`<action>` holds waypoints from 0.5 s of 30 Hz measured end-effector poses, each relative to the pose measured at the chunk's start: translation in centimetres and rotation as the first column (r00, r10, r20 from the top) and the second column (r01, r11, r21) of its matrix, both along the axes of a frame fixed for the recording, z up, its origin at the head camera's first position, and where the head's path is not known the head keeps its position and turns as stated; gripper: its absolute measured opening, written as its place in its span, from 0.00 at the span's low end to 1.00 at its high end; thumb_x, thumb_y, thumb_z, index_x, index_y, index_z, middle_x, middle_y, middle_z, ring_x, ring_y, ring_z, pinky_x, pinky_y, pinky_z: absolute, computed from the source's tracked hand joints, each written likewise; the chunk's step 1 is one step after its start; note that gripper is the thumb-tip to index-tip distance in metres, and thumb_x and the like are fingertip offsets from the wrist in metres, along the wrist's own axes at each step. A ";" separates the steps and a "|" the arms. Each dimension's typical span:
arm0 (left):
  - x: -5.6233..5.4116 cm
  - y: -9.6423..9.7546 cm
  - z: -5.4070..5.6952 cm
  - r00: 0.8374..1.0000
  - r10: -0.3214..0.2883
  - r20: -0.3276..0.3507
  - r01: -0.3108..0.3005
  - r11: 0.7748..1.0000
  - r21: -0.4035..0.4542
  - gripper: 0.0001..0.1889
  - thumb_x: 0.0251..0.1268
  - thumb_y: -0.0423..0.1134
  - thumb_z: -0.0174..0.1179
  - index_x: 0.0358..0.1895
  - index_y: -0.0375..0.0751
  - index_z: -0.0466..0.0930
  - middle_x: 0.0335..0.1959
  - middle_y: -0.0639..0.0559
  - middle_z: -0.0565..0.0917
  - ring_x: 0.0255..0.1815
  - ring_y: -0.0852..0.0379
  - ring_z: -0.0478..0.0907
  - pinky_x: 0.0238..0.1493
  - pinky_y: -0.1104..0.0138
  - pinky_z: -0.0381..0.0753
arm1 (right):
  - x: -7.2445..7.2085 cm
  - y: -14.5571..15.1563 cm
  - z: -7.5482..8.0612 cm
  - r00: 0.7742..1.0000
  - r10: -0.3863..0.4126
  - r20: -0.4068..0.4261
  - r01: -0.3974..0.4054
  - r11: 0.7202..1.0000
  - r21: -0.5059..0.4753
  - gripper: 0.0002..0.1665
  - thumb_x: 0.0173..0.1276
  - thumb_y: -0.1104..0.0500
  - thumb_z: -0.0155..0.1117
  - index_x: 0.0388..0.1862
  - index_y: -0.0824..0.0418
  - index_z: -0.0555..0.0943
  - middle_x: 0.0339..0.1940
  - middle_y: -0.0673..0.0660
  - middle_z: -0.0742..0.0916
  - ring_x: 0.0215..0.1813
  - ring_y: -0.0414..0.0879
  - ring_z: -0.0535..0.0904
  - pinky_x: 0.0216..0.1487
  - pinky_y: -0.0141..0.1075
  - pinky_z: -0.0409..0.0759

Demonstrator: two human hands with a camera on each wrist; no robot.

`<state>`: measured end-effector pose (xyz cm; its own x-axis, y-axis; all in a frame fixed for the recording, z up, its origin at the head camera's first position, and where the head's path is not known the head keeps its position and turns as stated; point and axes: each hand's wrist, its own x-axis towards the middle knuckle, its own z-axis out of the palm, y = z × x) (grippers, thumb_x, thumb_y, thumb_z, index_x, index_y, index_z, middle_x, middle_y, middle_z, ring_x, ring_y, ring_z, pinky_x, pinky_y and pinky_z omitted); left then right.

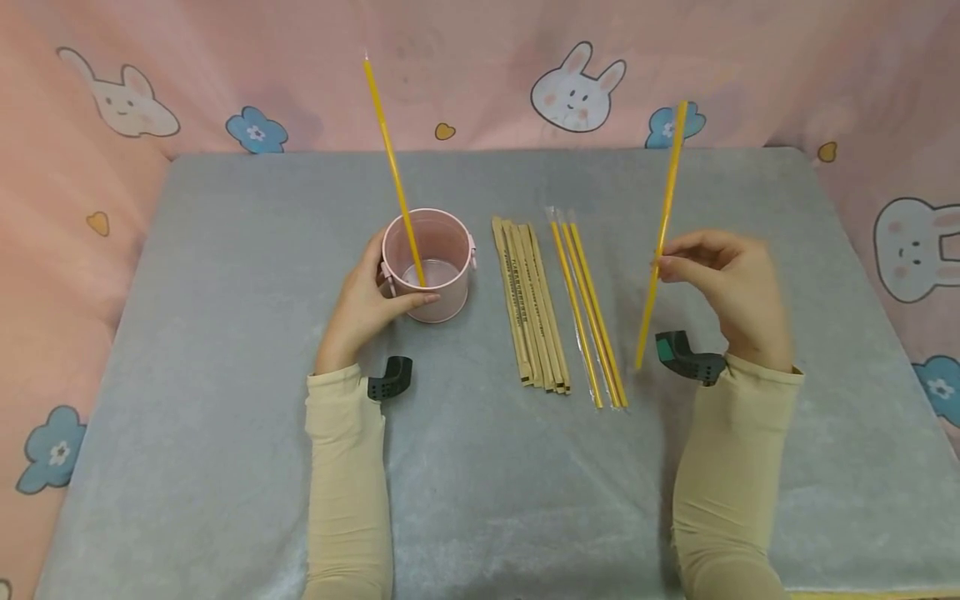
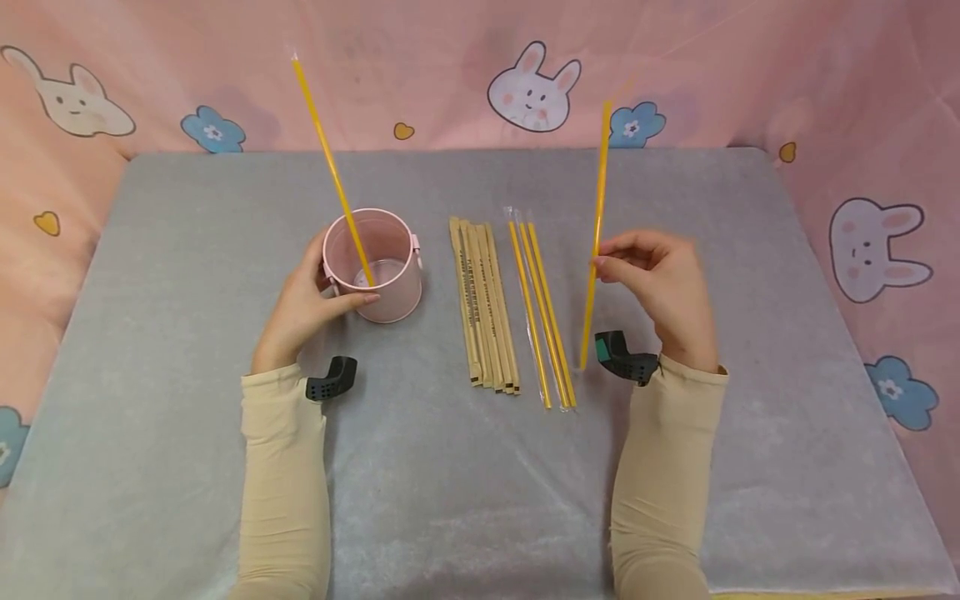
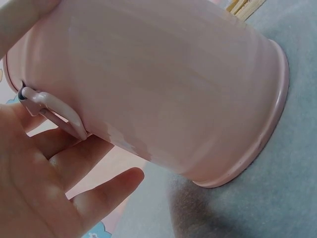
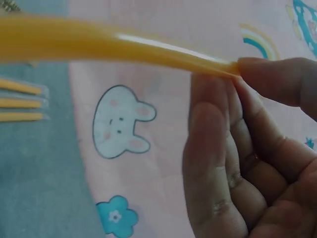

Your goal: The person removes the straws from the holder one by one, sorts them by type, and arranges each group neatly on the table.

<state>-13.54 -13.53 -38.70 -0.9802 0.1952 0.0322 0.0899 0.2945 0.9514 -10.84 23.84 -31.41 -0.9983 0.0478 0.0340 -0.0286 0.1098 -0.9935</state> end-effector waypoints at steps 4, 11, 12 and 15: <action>0.0 0.0 0.0 1.000 0.002 0.000 -0.002 1.000 -0.003 0.50 0.45 0.36 0.75 0.73 0.50 0.55 0.65 0.48 0.68 0.66 0.52 0.64 0.66 0.61 0.63 | -0.5 0.5 -0.7 0.995 0.037 0.096 -0.046 0.995 0.090 0.05 0.61 0.69 0.66 0.35 0.71 0.84 0.28 0.54 0.87 0.29 0.46 0.83 0.34 0.31 0.82; 0.1 -0.1 0.0 1.000 0.002 0.003 -0.002 1.000 -0.011 0.50 0.45 0.37 0.75 0.73 0.51 0.54 0.66 0.49 0.67 0.66 0.52 0.64 0.66 0.60 0.63 | -1.6 1.1 -2.2 0.976 0.032 0.218 -0.098 0.948 0.302 0.07 0.64 0.63 0.64 0.37 0.67 0.84 0.28 0.47 0.87 0.31 0.46 0.83 0.36 0.34 0.83; 0.1 -0.1 0.0 1.000 0.002 0.002 -0.002 1.000 -0.010 0.50 0.45 0.37 0.75 0.73 0.51 0.54 0.66 0.49 0.67 0.66 0.52 0.64 0.66 0.60 0.63 | -1.7 1.1 -2.5 0.970 0.034 0.239 -0.111 0.941 0.318 0.08 0.64 0.63 0.64 0.37 0.68 0.84 0.27 0.47 0.87 0.32 0.46 0.83 0.36 0.35 0.83; 0.1 -0.1 0.0 1.000 0.002 0.000 -0.002 1.000 -0.009 0.50 0.45 0.37 0.75 0.73 0.51 0.54 0.66 0.49 0.67 0.66 0.52 0.64 0.66 0.60 0.63 | -2.1 1.5 -3.3 0.953 0.045 0.298 -0.152 0.926 0.345 0.10 0.64 0.62 0.65 0.39 0.69 0.83 0.27 0.46 0.87 0.32 0.46 0.83 0.37 0.38 0.83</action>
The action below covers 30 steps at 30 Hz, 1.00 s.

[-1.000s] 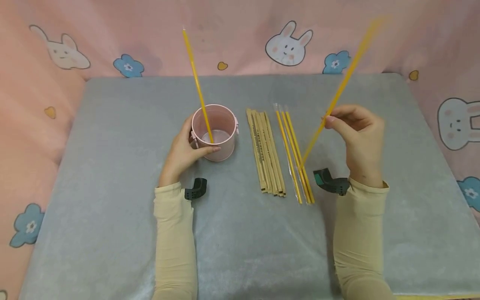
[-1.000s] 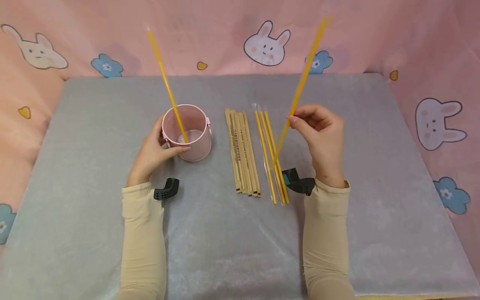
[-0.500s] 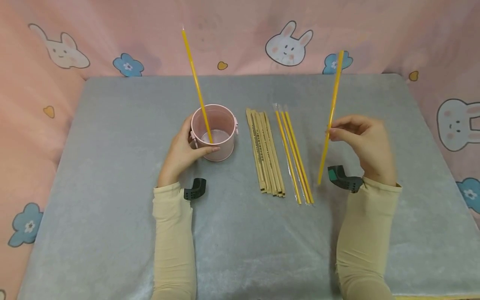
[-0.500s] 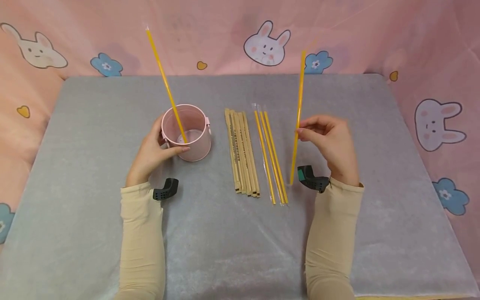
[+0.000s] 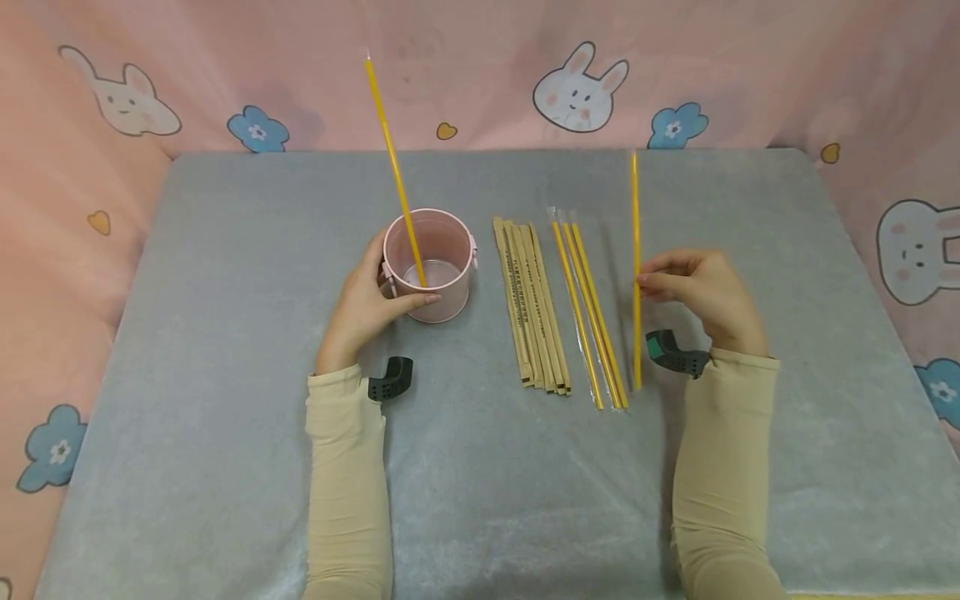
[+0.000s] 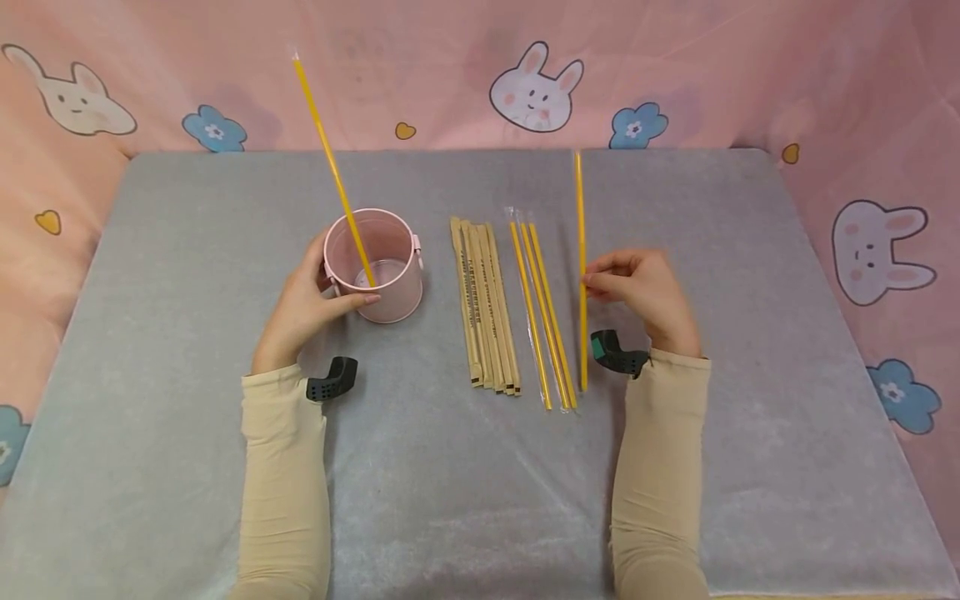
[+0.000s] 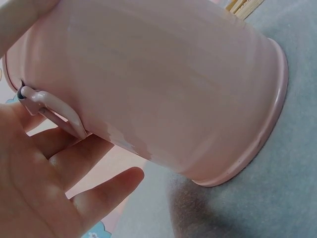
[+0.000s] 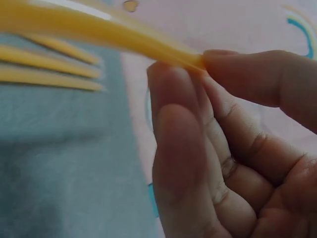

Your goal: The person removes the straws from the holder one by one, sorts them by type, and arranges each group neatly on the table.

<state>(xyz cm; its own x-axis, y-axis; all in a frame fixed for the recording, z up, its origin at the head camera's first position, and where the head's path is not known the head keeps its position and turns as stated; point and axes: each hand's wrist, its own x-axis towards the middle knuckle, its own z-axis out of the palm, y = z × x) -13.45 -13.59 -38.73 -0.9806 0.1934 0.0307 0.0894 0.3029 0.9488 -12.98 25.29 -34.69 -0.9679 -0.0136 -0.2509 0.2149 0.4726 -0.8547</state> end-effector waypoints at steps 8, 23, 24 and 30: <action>-0.1 0.0 0.0 1.000 -0.005 0.013 0.005 1.000 0.007 0.50 0.45 0.37 0.75 0.73 0.51 0.55 0.65 0.48 0.68 0.65 0.52 0.65 0.65 0.60 0.64 | -0.7 0.3 -1.8 0.995 0.067 0.075 -0.067 0.998 0.002 0.18 0.65 0.62 0.64 0.44 0.78 0.78 0.27 0.48 0.86 0.31 0.43 0.83 0.35 0.37 0.84; -0.1 0.0 0.0 1.000 0.003 0.023 -0.003 1.000 0.012 0.50 0.44 0.37 0.76 0.72 0.52 0.56 0.64 0.49 0.69 0.64 0.52 0.66 0.64 0.60 0.66 | -1.6 0.2 -4.3 0.974 0.132 0.185 -0.124 0.991 -0.058 0.21 0.68 0.64 0.59 0.50 0.83 0.74 0.28 0.49 0.86 0.30 0.39 0.82 0.34 0.32 0.83; -0.1 0.0 -0.1 1.000 0.003 0.022 -0.003 1.000 0.014 0.50 0.44 0.37 0.76 0.72 0.52 0.56 0.64 0.49 0.68 0.64 0.51 0.66 0.64 0.60 0.66 | -1.6 0.1 -4.4 0.972 0.131 0.193 -0.123 0.991 -0.052 0.21 0.68 0.64 0.59 0.50 0.82 0.74 0.27 0.49 0.86 0.30 0.39 0.82 0.34 0.32 0.83; -0.2 0.0 -0.1 1.000 0.005 0.020 -0.005 1.000 0.015 0.51 0.44 0.37 0.76 0.73 0.52 0.55 0.65 0.49 0.68 0.65 0.52 0.66 0.65 0.60 0.66 | -1.8 -0.1 -4.6 0.961 0.146 0.234 -0.144 0.989 -0.028 0.21 0.68 0.63 0.60 0.49 0.82 0.75 0.26 0.50 0.86 0.28 0.38 0.82 0.33 0.32 0.83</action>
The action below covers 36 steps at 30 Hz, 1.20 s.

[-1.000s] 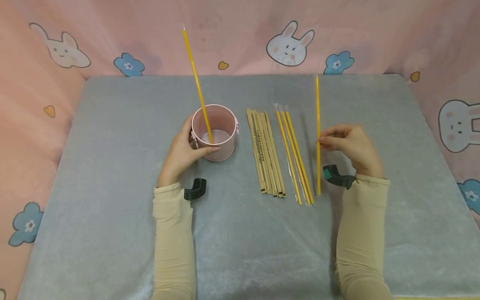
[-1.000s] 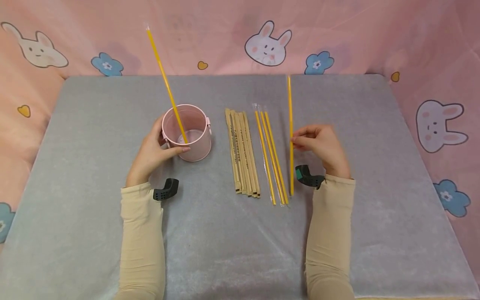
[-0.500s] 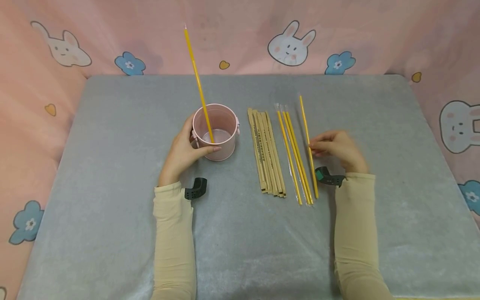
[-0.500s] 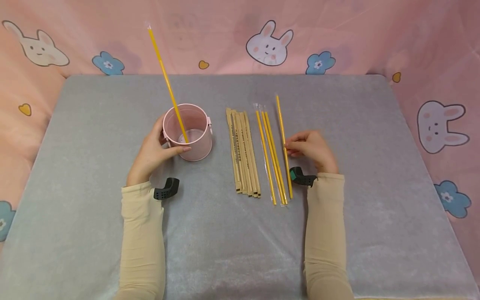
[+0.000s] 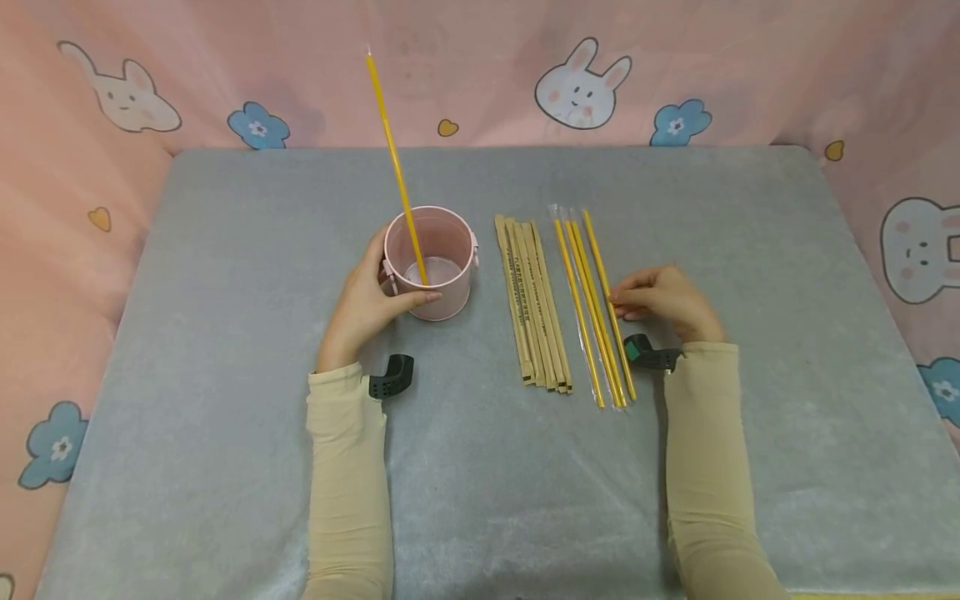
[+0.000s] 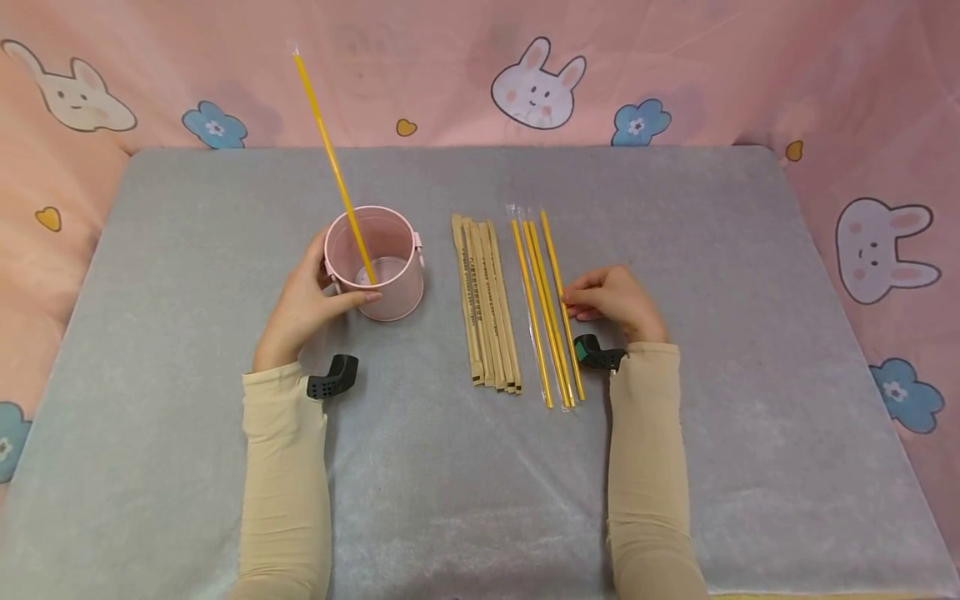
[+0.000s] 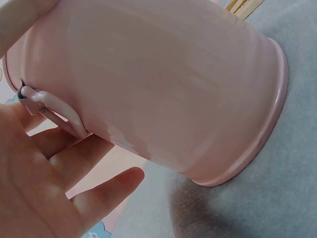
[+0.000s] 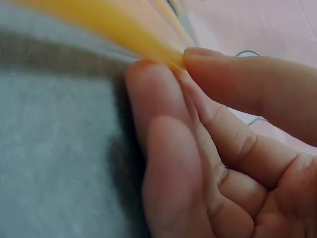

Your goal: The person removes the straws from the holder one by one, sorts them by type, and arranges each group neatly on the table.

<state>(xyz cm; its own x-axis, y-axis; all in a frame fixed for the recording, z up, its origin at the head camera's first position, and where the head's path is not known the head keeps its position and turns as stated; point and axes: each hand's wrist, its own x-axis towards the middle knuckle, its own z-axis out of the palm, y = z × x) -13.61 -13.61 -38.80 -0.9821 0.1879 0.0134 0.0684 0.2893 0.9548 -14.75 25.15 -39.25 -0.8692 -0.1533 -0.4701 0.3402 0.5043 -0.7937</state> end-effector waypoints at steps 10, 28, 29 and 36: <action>0.0 0.0 0.0 1.000 -0.005 0.000 0.005 1.000 0.004 0.50 0.44 0.37 0.76 0.72 0.52 0.56 0.64 0.49 0.69 0.64 0.52 0.66 0.64 0.60 0.66 | 0.0 -0.4 0.1 0.999 0.028 0.021 -0.028 0.999 0.024 0.22 0.66 0.62 0.62 0.50 0.80 0.76 0.27 0.50 0.86 0.28 0.39 0.82 0.34 0.32 0.83; 0.1 0.0 0.2 1.000 -0.006 0.001 0.006 1.000 0.000 0.50 0.44 0.37 0.76 0.73 0.52 0.55 0.65 0.49 0.68 0.64 0.52 0.66 0.64 0.60 0.66 | 0.0 -0.4 -0.1 0.999 0.048 0.025 -0.049 0.998 0.033 0.20 0.66 0.62 0.62 0.48 0.80 0.77 0.27 0.52 0.87 0.28 0.40 0.83 0.33 0.33 0.83; 0.1 0.0 0.2 1.000 -0.006 0.001 0.006 1.000 0.001 0.50 0.44 0.37 0.76 0.73 0.52 0.55 0.65 0.49 0.68 0.64 0.52 0.66 0.64 0.60 0.66 | 0.0 -0.4 -0.1 0.999 0.047 0.027 -0.047 0.998 0.028 0.20 0.66 0.63 0.62 0.48 0.81 0.77 0.26 0.52 0.87 0.28 0.40 0.83 0.33 0.32 0.83; 0.1 0.0 0.2 1.000 -0.006 0.002 0.006 1.000 0.004 0.50 0.45 0.37 0.75 0.73 0.51 0.55 0.65 0.50 0.68 0.65 0.53 0.65 0.65 0.60 0.65 | 0.0 -0.2 -0.2 0.999 0.035 0.032 -0.035 0.999 0.010 0.20 0.66 0.64 0.62 0.48 0.82 0.77 0.25 0.51 0.86 0.27 0.39 0.82 0.31 0.31 0.83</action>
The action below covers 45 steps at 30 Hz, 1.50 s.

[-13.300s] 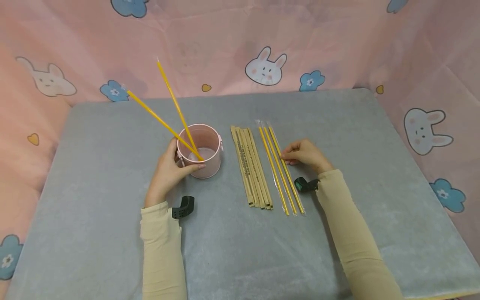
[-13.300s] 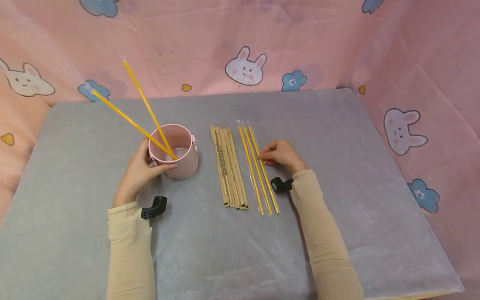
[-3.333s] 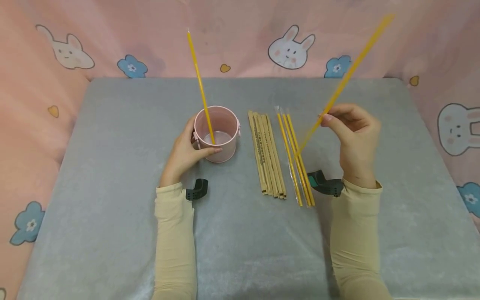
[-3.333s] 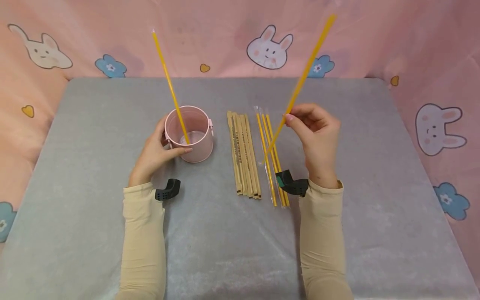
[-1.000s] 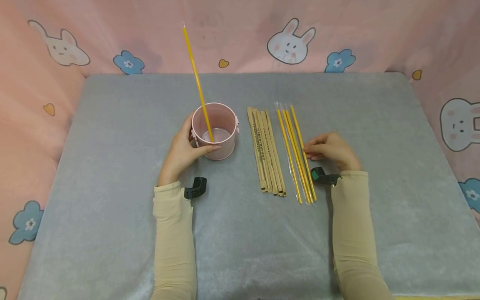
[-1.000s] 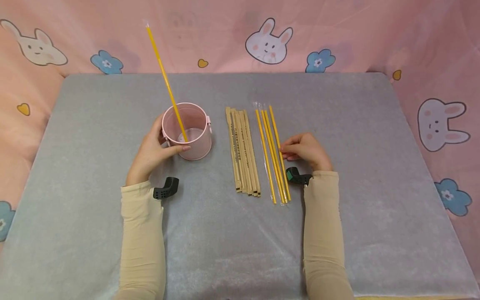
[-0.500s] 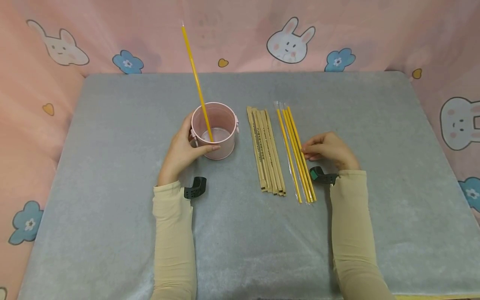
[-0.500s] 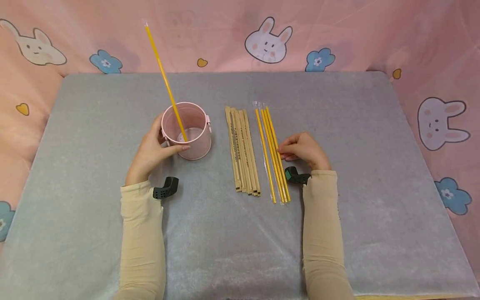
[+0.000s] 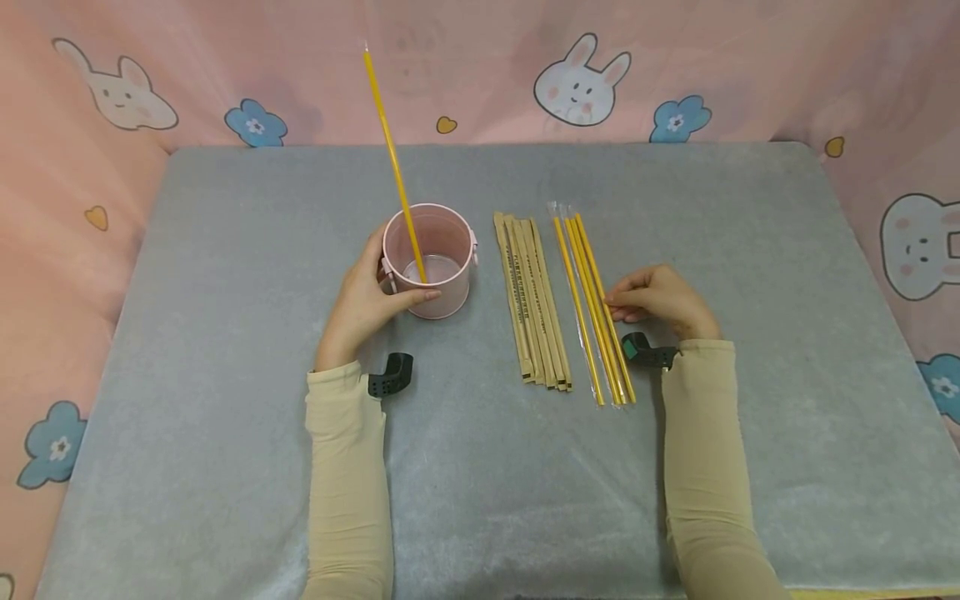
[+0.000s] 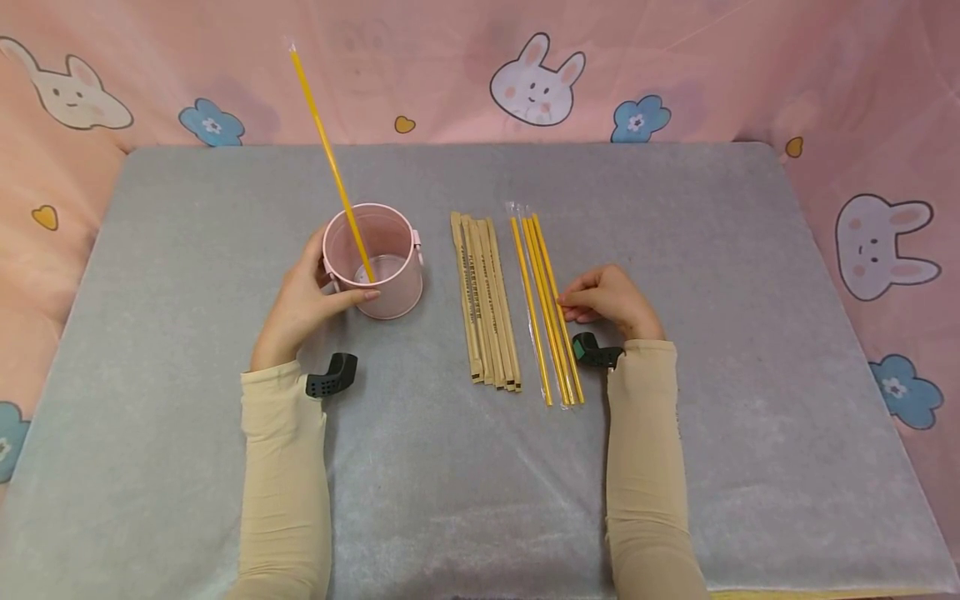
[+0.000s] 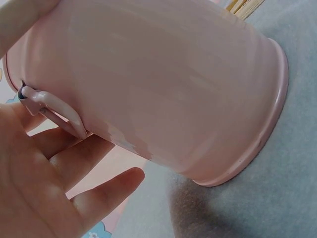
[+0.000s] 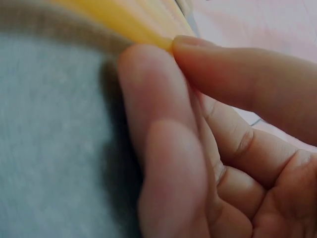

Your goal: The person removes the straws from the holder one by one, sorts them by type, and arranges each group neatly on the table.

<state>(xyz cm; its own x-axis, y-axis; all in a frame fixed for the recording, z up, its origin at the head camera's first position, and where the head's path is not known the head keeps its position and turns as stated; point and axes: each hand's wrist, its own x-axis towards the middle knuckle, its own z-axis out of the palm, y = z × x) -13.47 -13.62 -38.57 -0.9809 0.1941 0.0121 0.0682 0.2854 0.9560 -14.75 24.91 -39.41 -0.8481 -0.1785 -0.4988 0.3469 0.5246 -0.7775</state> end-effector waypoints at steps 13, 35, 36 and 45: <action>0.0 0.0 0.0 1.000 0.002 -0.003 -0.002 1.000 -0.012 0.50 0.45 0.37 0.75 0.73 0.52 0.55 0.65 0.50 0.68 0.65 0.52 0.66 0.64 0.60 0.66 | -0.1 0.3 0.2 1.000 0.000 0.025 0.000 1.000 0.010 0.22 0.66 0.61 0.63 0.49 0.79 0.77 0.27 0.51 0.87 0.29 0.40 0.83 0.33 0.32 0.83; -0.1 0.0 0.0 1.000 -0.003 -0.014 0.003 1.000 -0.004 0.50 0.45 0.37 0.76 0.72 0.51 0.56 0.65 0.49 0.68 0.65 0.52 0.66 0.65 0.60 0.65 | 0.0 0.8 0.4 1.000 -0.019 -0.013 0.019 0.999 -0.048 0.20 0.69 0.64 0.58 0.49 0.82 0.75 0.27 0.51 0.87 0.30 0.39 0.83 0.33 0.31 0.82; -0.1 0.0 0.0 1.000 -0.003 -0.014 0.003 1.000 -0.003 0.50 0.45 0.37 0.75 0.73 0.51 0.55 0.65 0.49 0.68 0.65 0.52 0.65 0.65 0.59 0.65 | 0.0 0.8 0.4 1.000 -0.024 -0.017 0.023 0.999 -0.048 0.20 0.68 0.64 0.59 0.48 0.82 0.76 0.27 0.52 0.87 0.30 0.39 0.83 0.32 0.31 0.83; 0.0 -0.1 -0.2 1.000 -0.007 -0.005 0.007 1.000 -0.011 0.49 0.45 0.37 0.75 0.72 0.51 0.56 0.65 0.49 0.68 0.64 0.52 0.66 0.63 0.59 0.67 | 0.3 0.3 0.7 0.999 0.006 -0.051 -0.008 0.999 -0.031 0.20 0.67 0.62 0.61 0.47 0.81 0.77 0.29 0.53 0.87 0.31 0.40 0.83 0.34 0.32 0.83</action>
